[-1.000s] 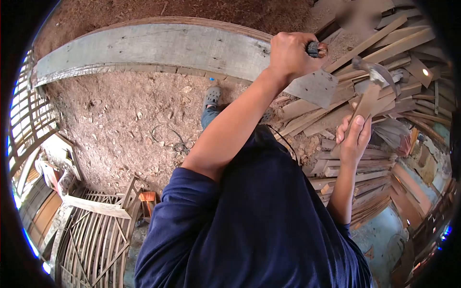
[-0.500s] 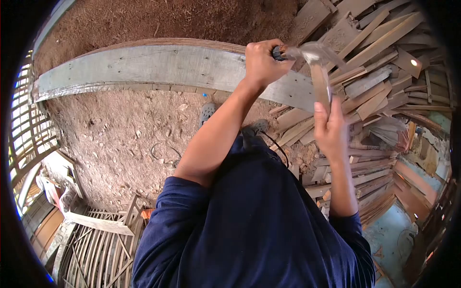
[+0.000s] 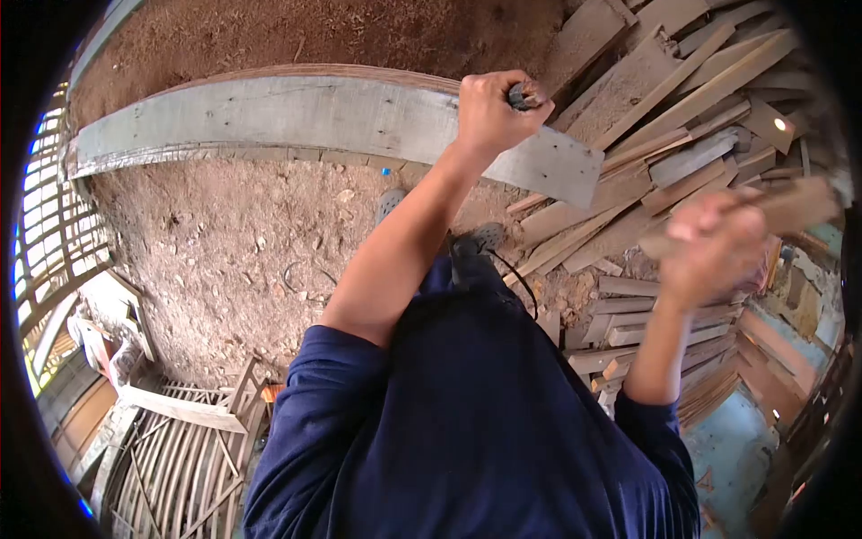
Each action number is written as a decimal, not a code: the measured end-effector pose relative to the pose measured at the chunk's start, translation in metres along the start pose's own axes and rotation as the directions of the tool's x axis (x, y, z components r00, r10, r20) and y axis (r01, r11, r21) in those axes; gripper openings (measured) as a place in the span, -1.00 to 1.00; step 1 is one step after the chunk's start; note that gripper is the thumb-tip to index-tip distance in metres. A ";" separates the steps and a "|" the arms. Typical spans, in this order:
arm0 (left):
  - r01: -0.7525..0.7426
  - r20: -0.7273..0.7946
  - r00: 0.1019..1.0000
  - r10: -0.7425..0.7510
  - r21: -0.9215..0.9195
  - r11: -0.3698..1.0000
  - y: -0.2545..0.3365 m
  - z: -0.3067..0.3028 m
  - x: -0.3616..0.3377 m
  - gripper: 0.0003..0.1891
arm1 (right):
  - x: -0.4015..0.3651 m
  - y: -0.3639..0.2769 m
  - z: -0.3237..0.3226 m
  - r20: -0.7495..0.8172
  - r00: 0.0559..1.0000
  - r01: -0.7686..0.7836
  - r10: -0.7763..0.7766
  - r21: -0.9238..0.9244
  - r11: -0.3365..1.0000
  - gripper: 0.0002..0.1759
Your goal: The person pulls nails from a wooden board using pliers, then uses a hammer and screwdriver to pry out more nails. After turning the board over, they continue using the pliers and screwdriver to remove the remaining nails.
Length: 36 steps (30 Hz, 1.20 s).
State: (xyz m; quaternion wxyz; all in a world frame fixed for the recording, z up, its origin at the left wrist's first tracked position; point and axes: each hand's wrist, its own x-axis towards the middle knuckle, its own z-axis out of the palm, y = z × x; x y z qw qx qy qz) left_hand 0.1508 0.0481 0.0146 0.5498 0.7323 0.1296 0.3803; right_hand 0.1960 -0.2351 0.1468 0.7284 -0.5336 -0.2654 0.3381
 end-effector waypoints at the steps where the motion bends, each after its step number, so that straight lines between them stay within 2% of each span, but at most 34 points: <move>1: 0.018 0.050 0.999 -0.018 0.002 1.000 0.003 -0.003 0.000 -0.78 | 0.012 0.023 0.067 -0.191 0.981 -0.165 0.038 -0.713 0.681 -0.62; 2: 0.029 0.086 0.996 -0.030 0.013 0.999 0.004 -0.007 0.004 -0.78 | 0.023 0.036 0.103 -0.335 0.939 -0.339 -0.075 -0.939 -0.061 -0.64; 3: -0.016 0.093 0.996 0.016 0.002 1.000 0.001 -0.006 0.000 -0.78 | 0.010 0.066 0.087 -0.417 0.908 -0.397 -0.048 -0.891 0.221 -0.67; 4: -0.026 0.112 0.994 0.013 0.117 0.993 0.004 -0.009 0.000 -0.79 | 0.010 0.056 0.078 -0.393 0.918 -0.374 -0.053 -0.902 0.218 -0.67; 6: -0.035 0.061 0.998 0.035 0.000 0.999 0.002 -0.003 -0.002 -0.79 | -0.005 0.031 0.076 -0.605 0.789 -0.446 -0.107 -0.683 0.578 -0.66; 8: -0.014 0.100 0.995 0.014 0.004 1.000 0.002 -0.001 -0.005 -0.81 | -0.005 0.008 0.079 -0.697 0.693 -0.324 -0.182 -0.526 0.786 -0.65; 9: -0.045 0.180 0.983 0.036 0.044 0.998 0.001 0.003 -0.006 -0.82 | -0.007 0.008 0.078 -0.694 0.698 -0.326 -0.175 -0.525 0.786 -0.65; 11: -0.107 0.349 0.937 0.036 0.187 0.977 0.003 0.004 -0.009 -0.79 | -0.005 0.008 0.075 -0.799 0.539 -0.230 -0.265 -0.443 0.867 -0.63; 12: -0.094 0.341 0.940 0.026 0.186 0.978 0.001 0.003 -0.010 -0.79 | -0.007 0.010 0.074 -0.796 0.546 -0.239 -0.262 -0.447 0.862 -0.63; 14: -0.117 0.411 0.911 0.025 0.200 0.973 -0.002 0.007 -0.009 -0.72 | -0.015 0.017 0.073 -0.850 0.495 -0.284 -0.181 -0.355 0.891 -0.60; 15: -0.121 0.481 0.877 -0.024 0.268 0.956 -0.004 0.008 -0.009 -0.69 | -0.018 0.022 0.074 -0.873 0.459 -0.303 -0.165 -0.329 0.895 -0.60; 16: -0.118 0.480 0.877 -0.021 0.258 0.959 -0.002 0.009 -0.007 -0.69 | -0.019 0.024 0.076 -0.873 0.456 -0.307 -0.172 -0.336 0.891 -0.60; 18: -0.089 0.560 0.818 -0.127 0.341 0.936 0.001 0.009 -0.004 -0.67 | -0.025 0.029 0.078 -0.893 0.436 -0.331 -0.112 -0.275 0.903 -0.60; 22: -0.160 0.663 0.741 -0.104 0.325 0.932 -0.005 0.015 -0.004 -0.66 | -0.032 0.035 0.080 -0.902 0.418 -0.341 -0.108 -0.266 0.902 -0.59; 24: -0.204 0.737 0.665 -0.118 0.332 0.921 -0.006 0.017 -0.004 -0.66 | -0.034 0.037 0.079 -0.903 0.415 -0.346 -0.109 -0.267 0.899 -0.58; 25: -0.205 0.738 0.664 -0.117 0.330 0.922 -0.008 0.019 -0.005 -0.66 | -0.034 0.037 0.078 -0.903 0.414 -0.350 -0.110 -0.270 0.897 -0.58; 27: -0.271 0.799 0.587 -0.128 0.343 0.899 -0.013 0.023 -0.007 -0.65 | -0.035 0.037 0.078 -0.902 0.415 -0.361 -0.118 -0.282 0.889 -0.58; 28: -0.271 0.800 0.586 -0.127 0.341 0.900 -0.013 0.024 -0.007 -0.65 | -0.034 0.037 0.078 -0.899 0.421 -0.371 -0.122 -0.294 0.881 -0.57; 30: -0.275 0.839 0.523 -0.152 0.335 0.901 -0.014 0.026 -0.008 -0.63 | -0.036 0.038 0.076 -0.901 0.419 -0.371 -0.116 -0.286 0.883 -0.57; 33: -0.320 0.861 0.501 -0.092 0.283 0.904 -0.009 0.019 -0.006 -0.59 | -0.039 0.042 0.074 -0.904 0.414 -0.373 -0.105 -0.274 0.887 -0.57; 36: -0.311 0.872 0.478 -0.109 0.284 0.907 -0.003 0.012 -0.004 -0.51 | -0.041 0.047 0.073 -0.909 0.408 -0.385 -0.089 -0.260 0.886 -0.58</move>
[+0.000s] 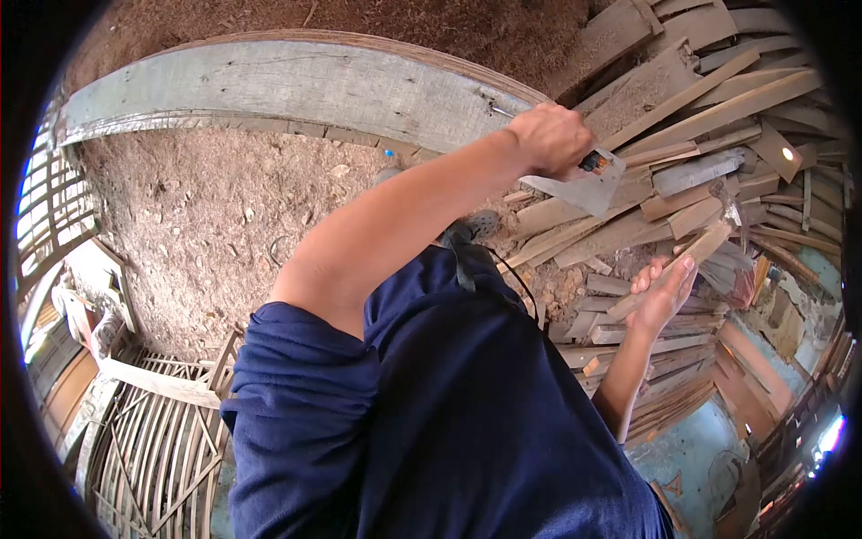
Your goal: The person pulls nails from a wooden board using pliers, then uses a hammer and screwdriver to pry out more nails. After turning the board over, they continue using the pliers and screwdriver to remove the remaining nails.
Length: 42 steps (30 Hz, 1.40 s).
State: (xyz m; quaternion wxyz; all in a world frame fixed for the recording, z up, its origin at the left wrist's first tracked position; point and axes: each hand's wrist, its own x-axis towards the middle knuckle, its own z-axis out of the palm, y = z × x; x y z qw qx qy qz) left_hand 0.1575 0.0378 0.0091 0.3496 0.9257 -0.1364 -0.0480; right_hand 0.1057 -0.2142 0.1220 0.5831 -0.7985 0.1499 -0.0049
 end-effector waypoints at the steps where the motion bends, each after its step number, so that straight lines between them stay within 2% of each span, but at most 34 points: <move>1: 0.000 0.001 1.000 0.000 0.003 1.000 0.000 -0.003 -0.002 -0.51 | -0.001 0.002 0.000 -0.003 1.000 -0.017 0.017 -0.006 1.000 -0.59; 3: -0.076 -0.018 0.997 0.077 0.028 0.997 0.001 -0.010 -0.006 -0.37 | -0.003 0.006 0.001 0.007 1.000 -0.025 0.025 0.002 1.000 -0.59; 4: -0.076 -0.019 0.997 0.076 0.031 0.997 0.006 -0.017 -0.005 -0.37 | -0.003 0.007 0.001 0.017 0.999 -0.033 0.033 0.007 0.999 -0.59; 6: 0.097 0.152 0.984 -0.097 0.005 0.995 0.019 -0.029 -0.002 -0.28 | -0.004 0.010 0.002 0.018 0.999 -0.040 0.039 0.023 0.999 -0.59; 7: 0.096 0.154 0.983 -0.096 0.008 0.995 0.019 -0.024 0.002 -0.28 | -0.005 0.011 0.002 0.018 0.999 -0.049 0.049 0.032 0.998 -0.59; 9: 0.011 -0.179 0.984 -0.013 -0.014 1.000 0.015 0.000 0.009 -0.20 | -0.005 0.011 0.001 0.014 0.997 -0.073 0.072 0.034 0.997 -0.59; 10: 0.013 -0.176 0.984 -0.014 -0.010 1.000 0.011 0.013 0.016 -0.20 | -0.004 0.012 0.002 0.007 0.996 -0.089 0.088 0.039 0.995 -0.59; 12: 0.153 -0.323 0.942 -0.093 0.165 0.974 0.007 0.035 0.029 -0.11 | -0.002 0.015 0.001 0.017 0.996 -0.088 0.088 0.037 0.995 -0.59; 16: 0.147 -0.302 0.950 -0.081 0.203 0.968 0.008 0.035 0.028 -0.02 | 0.004 0.014 0.000 -0.001 0.995 -0.102 0.102 0.023 0.995 -0.58; 18: 0.180 -0.355 0.931 -0.083 0.250 0.951 0.006 0.042 0.031 0.02 | 0.006 0.012 0.001 0.008 0.995 -0.098 0.098 0.019 0.995 -0.57; 25: 0.148 -0.337 0.940 -0.055 0.259 0.954 -0.001 0.046 0.035 0.04 | 0.006 0.013 -0.004 -0.005 0.994 -0.106 0.107 0.039 0.994 -0.58; 28: 0.121 -0.362 0.932 0.005 0.325 0.938 0.001 0.037 0.024 -0.07 | 0.000 0.014 -0.007 0.001 0.996 -0.091 0.091 0.040 0.995 -0.59; 30: -0.013 -0.130 0.991 0.029 0.117 0.993 -0.004 0.026 0.013 -0.29 | -0.003 0.016 -0.009 -0.013 0.996 -0.086 0.086 0.054 0.995 -0.58; 31: -0.017 -0.129 0.991 0.033 0.123 0.992 -0.007 0.021 0.009 -0.29 | -0.006 0.018 -0.012 -0.029 0.995 -0.091 0.093 0.057 0.994 -0.58; 34: -0.104 -0.306 0.945 0.115 0.055 0.993 -0.017 0.010 0.001 -0.62 | -0.007 0.022 -0.020 -0.003 0.997 -0.076 0.076 0.043 0.996 -0.58; 35: -0.236 -0.565 0.786 0.250 0.100 0.967 -0.020 0.011 -0.005 -0.76 | -0.009 0.023 -0.022 -0.005 0.997 -0.075 0.076 0.045 0.996 -0.58; 36: -0.240 -0.564 0.785 0.256 0.104 0.965 -0.025 0.009 -0.016 -0.76 | -0.014 0.024 -0.025 -0.042 0.995 -0.091 0.093 0.062 0.994 -0.58; 38: -0.394 -0.531 0.783 0.323 -0.021 0.919 -0.026 0.003 -0.043 -0.84 | -0.019 0.027 -0.031 -0.085 0.989 -0.118 0.125 0.077 0.990 -0.58; 40: -0.380 -0.542 0.796 0.269 -0.102 0.920 -0.013 -0.010 -0.052 -0.86 | -0.017 0.029 -0.037 -0.092 0.988 -0.115 0.120 0.064 0.991 -0.58; 41: -0.310 -0.714 0.697 0.068 -0.214 0.926 -0.001 -0.022 -0.060 -0.83 | -0.017 0.030 -0.043 -0.092 0.988 -0.119 0.125 0.066 0.991 -0.58; 42: -0.264 -0.824 0.548 -0.143 -0.332 0.906 0.001 -0.030 -0.066 -0.81 | -0.019 0.032 -0.049 -0.124 0.984 -0.126 0.131 0.050 0.991 -0.58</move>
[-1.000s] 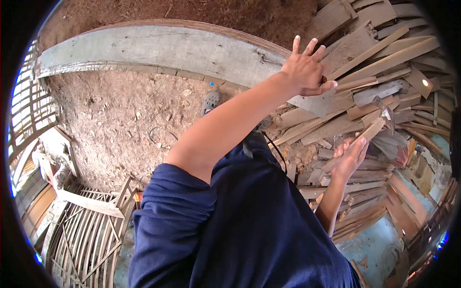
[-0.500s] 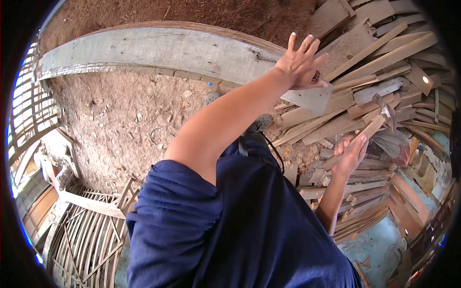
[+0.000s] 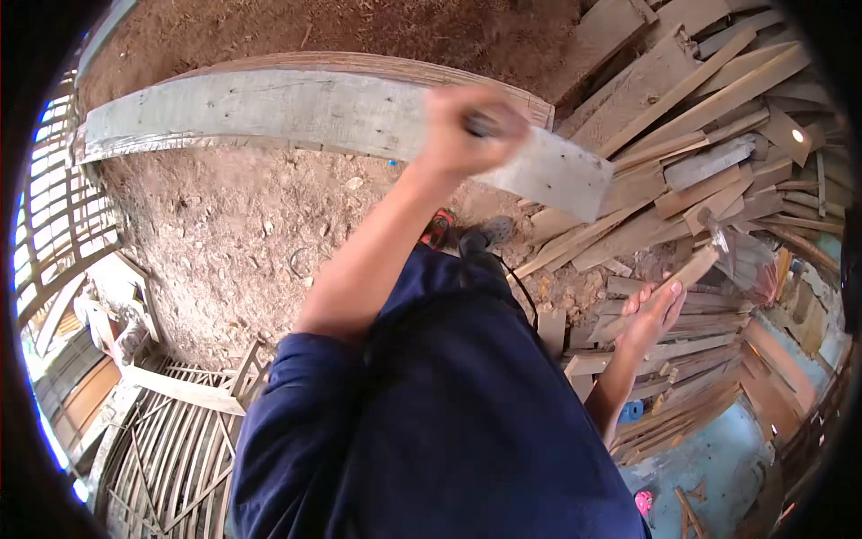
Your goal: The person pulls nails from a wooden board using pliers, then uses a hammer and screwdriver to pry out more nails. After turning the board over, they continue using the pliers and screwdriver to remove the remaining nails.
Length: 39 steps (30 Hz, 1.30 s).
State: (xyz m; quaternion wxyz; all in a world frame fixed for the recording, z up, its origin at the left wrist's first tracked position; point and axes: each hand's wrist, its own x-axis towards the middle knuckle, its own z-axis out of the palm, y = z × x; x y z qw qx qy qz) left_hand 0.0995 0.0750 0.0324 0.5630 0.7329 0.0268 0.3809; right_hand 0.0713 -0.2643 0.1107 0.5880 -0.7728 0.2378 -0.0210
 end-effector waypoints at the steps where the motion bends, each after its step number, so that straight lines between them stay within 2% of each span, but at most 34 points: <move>1: 0.021 -0.179 0.982 -0.064 -0.233 0.972 -0.017 -0.012 0.005 -0.81 | 0.000 0.003 -0.002 -0.037 0.999 -0.013 0.012 -0.020 1.000 -0.58; 2: 0.000 -0.330 0.929 -0.169 -0.456 0.890 -0.026 -0.025 0.012 -0.80 | -0.002 0.006 -0.002 -0.045 0.999 -0.023 0.022 -0.018 1.000 -0.58; 4: 0.148 -0.409 0.729 -0.549 -0.689 0.709 -0.026 -0.041 0.021 -0.79 | -0.003 0.006 -0.002 -0.060 0.997 -0.048 0.049 0.023 0.999 -0.57; 8: 0.268 -0.359 0.712 -0.604 -0.656 0.705 -0.031 -0.035 0.002 -0.78 | -0.011 0.006 0.012 -0.015 0.991 -0.129 0.130 0.050 0.990 -0.59; 9: 0.265 -0.350 0.709 -0.612 -0.672 0.692 -0.031 -0.033 -0.003 -0.78 | -0.015 0.010 0.012 0.082 0.989 -0.131 0.123 0.097 0.987 -0.66; 10: 0.261 -0.343 0.706 -0.620 -0.687 0.678 -0.029 -0.032 -0.006 -0.78 | -0.018 0.019 0.014 0.079 0.989 -0.133 0.126 0.097 0.986 -0.66; 11: 0.280 -0.350 0.688 -0.637 -0.681 0.676 -0.025 -0.031 -0.008 -0.79 | -0.021 0.032 0.019 0.159 0.985 -0.074 0.067 0.037 0.997 -0.65; 12: 0.282 -0.344 0.689 -0.637 -0.683 0.674 -0.027 -0.030 -0.010 -0.79 | -0.020 0.045 0.023 0.240 0.971 -0.007 0.011 -0.016 1.000 -0.59; 13: 0.289 -0.332 0.702 -0.630 -0.676 0.678 -0.032 -0.029 -0.014 -0.80 | -0.017 0.062 0.028 0.235 0.972 -0.008 0.011 -0.014 1.000 -0.59; 14: 0.297 -0.318 0.714 -0.624 -0.669 0.681 -0.036 -0.028 -0.017 -0.81 | -0.012 0.080 0.034 0.258 0.960 0.159 -0.103 -0.203 0.966 -0.53; 15: 0.297 -0.314 0.718 -0.621 -0.669 0.681 -0.039 -0.027 -0.019 -0.81 | -0.007 0.093 0.041 0.304 0.929 0.319 -0.209 -0.376 0.870 -0.46; 17: 0.217 -0.377 0.716 -0.587 -0.680 0.701 -0.042 -0.025 -0.019 -0.81 | 0.003 0.111 0.053 0.285 0.930 0.325 -0.231 -0.349 0.879 -0.42; 20: 0.220 -0.378 0.671 -0.638 -0.720 0.658 -0.041 -0.021 -0.016 -0.80 | 0.015 0.114 0.071 0.255 0.930 0.335 -0.263 -0.303 0.892 -0.34; 21: 0.224 -0.377 0.670 -0.639 -0.719 0.658 -0.041 -0.019 -0.015 -0.80 | 0.019 0.105 0.076 0.225 0.951 0.272 -0.211 -0.286 0.919 -0.32; 22: 0.200 -0.382 0.690 -0.615 -0.716 0.669 -0.041 -0.018 -0.013 -0.80 | 0.023 0.099 0.081 0.196 0.968 0.207 -0.158 -0.266 0.941 -0.30; 24: 0.181 -0.380 0.711 -0.591 -0.713 0.677 -0.042 -0.014 -0.010 -0.80 | 0.034 0.100 0.083 0.218 0.961 0.214 -0.169 -0.200 0.956 -0.27; 26: 0.170 -0.383 0.728 -0.569 -0.704 0.690 -0.040 -0.012 -0.006 -0.80 | 0.038 0.098 0.084 0.192 0.947 0.312 -0.259 -0.339 0.888 -0.41; 27: 0.173 -0.381 0.728 -0.570 -0.702 0.690 -0.043 -0.011 -0.007 -0.80 | 0.039 0.098 0.085 0.191 0.948 0.308 -0.255 -0.339 0.889 -0.41; 30: 0.244 -0.354 0.754 -0.553 -0.631 0.736 -0.049 -0.011 -0.009 -0.80 | 0.032 0.082 0.092 0.185 0.956 0.266 -0.226 -0.235 0.935 -0.43; 32: 0.214 -0.308 0.828 -0.469 -0.600 0.771 -0.048 -0.010 -0.008 -0.82 | 0.022 0.061 0.094 0.145 0.983 0.154 -0.116 -0.291 0.944 -0.44; 35: 0.234 -0.224 0.882 -0.414 -0.556 0.798 -0.050 -0.011 -0.006 -0.83 | 0.022 0.056 0.085 0.162 0.977 0.171 -0.136 -0.223 0.960 -0.43; 39: 0.263 -0.170 0.897 -0.409 -0.538 0.801 -0.051 -0.010 -0.008 -0.85 | 0.015 0.039 0.080 0.185 0.972 0.178 -0.145 -0.177 0.968 -0.42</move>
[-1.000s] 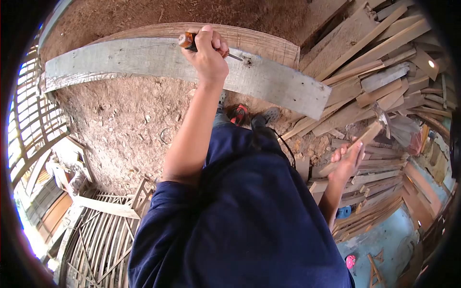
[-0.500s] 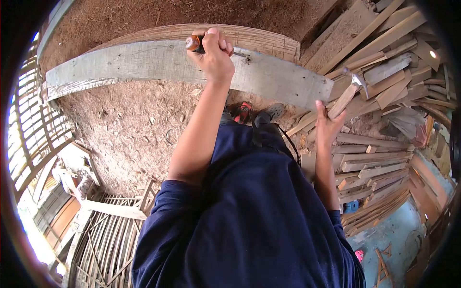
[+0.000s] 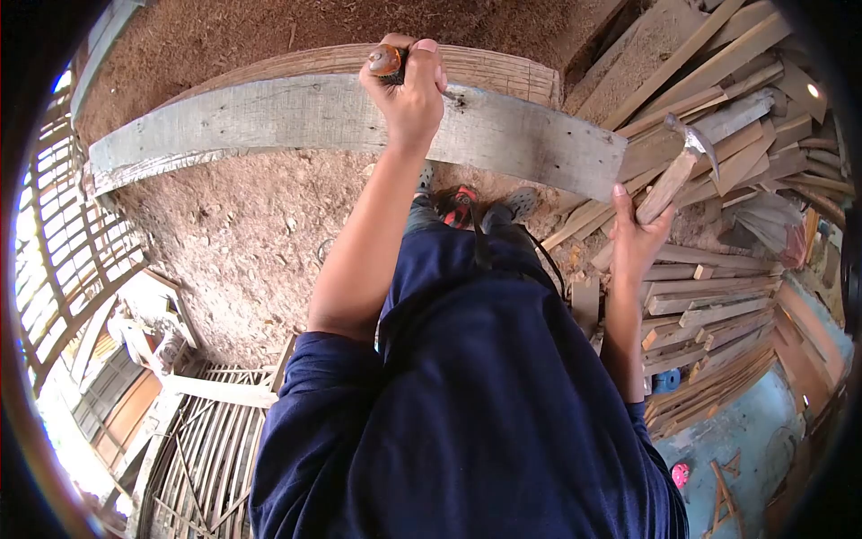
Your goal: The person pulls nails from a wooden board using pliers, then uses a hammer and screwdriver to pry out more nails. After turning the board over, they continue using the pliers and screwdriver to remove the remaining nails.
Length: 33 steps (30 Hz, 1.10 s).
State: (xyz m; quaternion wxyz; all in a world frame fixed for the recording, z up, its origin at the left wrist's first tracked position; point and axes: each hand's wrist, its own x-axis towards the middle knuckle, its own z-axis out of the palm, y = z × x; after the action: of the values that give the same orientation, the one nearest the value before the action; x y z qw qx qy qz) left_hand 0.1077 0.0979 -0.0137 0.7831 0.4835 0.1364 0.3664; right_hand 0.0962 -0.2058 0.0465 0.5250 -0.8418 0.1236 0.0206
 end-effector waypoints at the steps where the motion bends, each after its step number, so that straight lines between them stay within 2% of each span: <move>1: -0.035 0.000 0.999 0.035 0.017 0.999 -0.002 -0.001 0.000 -0.86 | -0.002 -0.004 0.000 -0.006 1.000 0.005 -0.005 -0.005 1.000 -0.45; 2: -0.070 0.000 0.998 0.070 0.034 0.997 -0.004 -0.002 0.000 -0.87 | -0.004 -0.006 0.001 -0.013 1.000 0.010 -0.011 -0.010 1.000 -0.49; 6: -0.039 0.010 0.999 0.040 -0.003 0.999 -0.003 -0.002 0.000 -0.87 | -0.007 -0.005 -0.005 -0.011 0.999 0.035 -0.035 -0.011 0.999 -0.48; 8: -0.141 0.124 0.984 0.131 0.082 0.987 -0.003 -0.004 0.002 -0.94 | -0.010 -0.007 -0.005 -0.004 0.999 0.051 -0.051 -0.013 0.999 -0.50; 9: -0.141 0.126 0.983 0.130 0.082 0.987 -0.004 -0.004 0.001 -0.94 | -0.012 -0.009 -0.006 -0.005 0.999 0.050 -0.050 -0.012 0.999 -0.50; 11: -0.173 0.230 0.966 0.119 0.235 0.957 0.010 0.006 0.000 -0.88 | -0.015 -0.017 -0.009 0.063 0.998 0.007 -0.015 0.121 0.993 -0.61; 12: -0.130 0.201 0.978 0.060 0.355 0.926 0.018 0.011 -0.001 -0.88 | -0.015 -0.024 -0.011 0.062 0.998 0.007 -0.015 0.121 0.993 -0.61; 14: -0.142 0.237 0.970 0.060 0.342 0.929 0.014 0.013 0.004 -0.88 | -0.017 -0.057 -0.011 0.269 0.963 -0.075 -0.032 0.379 0.922 -0.73; 15: -0.157 0.275 0.959 0.066 0.326 0.932 0.011 0.016 0.009 -0.87 | -0.016 -0.073 -0.011 0.262 0.964 -0.067 -0.039 0.384 0.921 -0.73; 16: -0.271 0.330 0.934 0.139 0.400 0.876 0.007 0.017 0.014 -0.86 | -0.012 -0.088 -0.010 0.357 0.916 0.105 -0.182 0.227 0.968 -0.74; 17: -0.282 0.335 0.930 0.150 0.391 0.876 0.007 0.018 0.013 -0.86 | -0.008 -0.105 -0.010 0.467 0.834 0.294 -0.296 0.078 0.953 -0.75; 18: -0.251 0.361 0.926 0.113 0.362 0.898 0.007 0.019 0.013 -0.88 | -0.006 -0.125 -0.009 0.461 0.832 0.307 -0.309 0.082 0.948 -0.75; 19: -0.220 0.389 0.918 0.079 0.332 0.917 0.008 0.020 0.013 -0.89 | -0.004 -0.146 -0.006 0.499 0.733 0.533 -0.462 0.001 0.846 -0.73; 20: -0.212 0.401 0.914 0.062 0.339 0.916 0.010 0.020 0.013 -0.88 | -0.003 -0.163 -0.003 0.548 0.602 0.724 -0.581 -0.069 0.686 -0.71; 21: -0.224 0.404 0.912 0.077 0.330 0.917 0.009 0.018 0.013 -0.88 | -0.003 -0.176 0.000 0.543 0.596 0.734 -0.592 -0.070 0.676 -0.71; 23: -0.063 0.325 0.946 -0.010 0.212 0.975 0.004 0.014 0.016 -0.88 | -0.003 -0.195 0.009 0.466 0.507 0.784 -0.725 0.100 0.613 -0.66; 24: -0.042 0.314 0.949 -0.020 0.188 0.981 0.003 0.013 0.015 -0.90 | -0.003 -0.191 0.020 0.418 0.444 0.836 -0.792 0.124 0.534 -0.68; 25: -0.048 0.318 0.948 -0.013 0.184 0.982 0.003 0.015 0.014 -0.90 | 0.003 -0.180 0.025 0.414 0.441 0.840 -0.796 0.122 0.529 -0.68; 26: -0.119 0.310 0.949 0.062 0.168 0.979 0.003 0.018 0.012 -0.91 | 0.010 -0.169 0.030 0.634 0.430 0.868 -0.643 -0.095 0.487 -0.71; 27: -0.190 0.303 0.943 0.137 0.153 0.970 0.003 0.019 0.012 -0.92 | 0.016 -0.164 0.032 0.789 0.441 0.880 -0.427 -0.288 0.377 -0.73; 28: -0.101 0.373 0.928 0.014 0.215 0.971 -0.004 0.010 0.020 -0.90 | 0.021 -0.166 0.032 0.740 0.391 0.906 -0.547 -0.204 0.371 -0.71; 29: -0.110 0.374 0.927 0.025 0.207 0.972 -0.009 0.008 0.025 -0.90 | 0.021 -0.179 0.029 0.738 0.387 0.909 -0.553 -0.206 0.361 -0.71; 31: -0.044 0.327 0.945 -0.014 0.171 0.984 -0.015 0.004 0.027 -0.88 | 0.016 -0.207 0.023 0.433 0.345 0.920 -0.832 0.020 0.392 -0.66; 32: -0.004 0.316 0.948 -0.036 0.126 0.992 -0.017 0.005 0.025 -0.88 | 0.016 -0.204 0.025 0.433 0.345 0.920 -0.833 0.019 0.391 -0.66; 33: -0.005 0.318 0.947 -0.036 0.127 0.992 -0.017 0.006 0.024 -0.88 | 0.017 -0.197 0.029 0.554 0.382 0.907 -0.740 -0.071 0.415 -0.67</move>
State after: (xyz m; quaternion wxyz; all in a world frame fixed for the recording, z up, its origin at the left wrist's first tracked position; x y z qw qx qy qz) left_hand 0.1352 0.1071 -0.0220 0.7657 0.5838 0.0344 0.2678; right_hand 0.1607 -0.1012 0.2039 0.3079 -0.8376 -0.4497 -0.0373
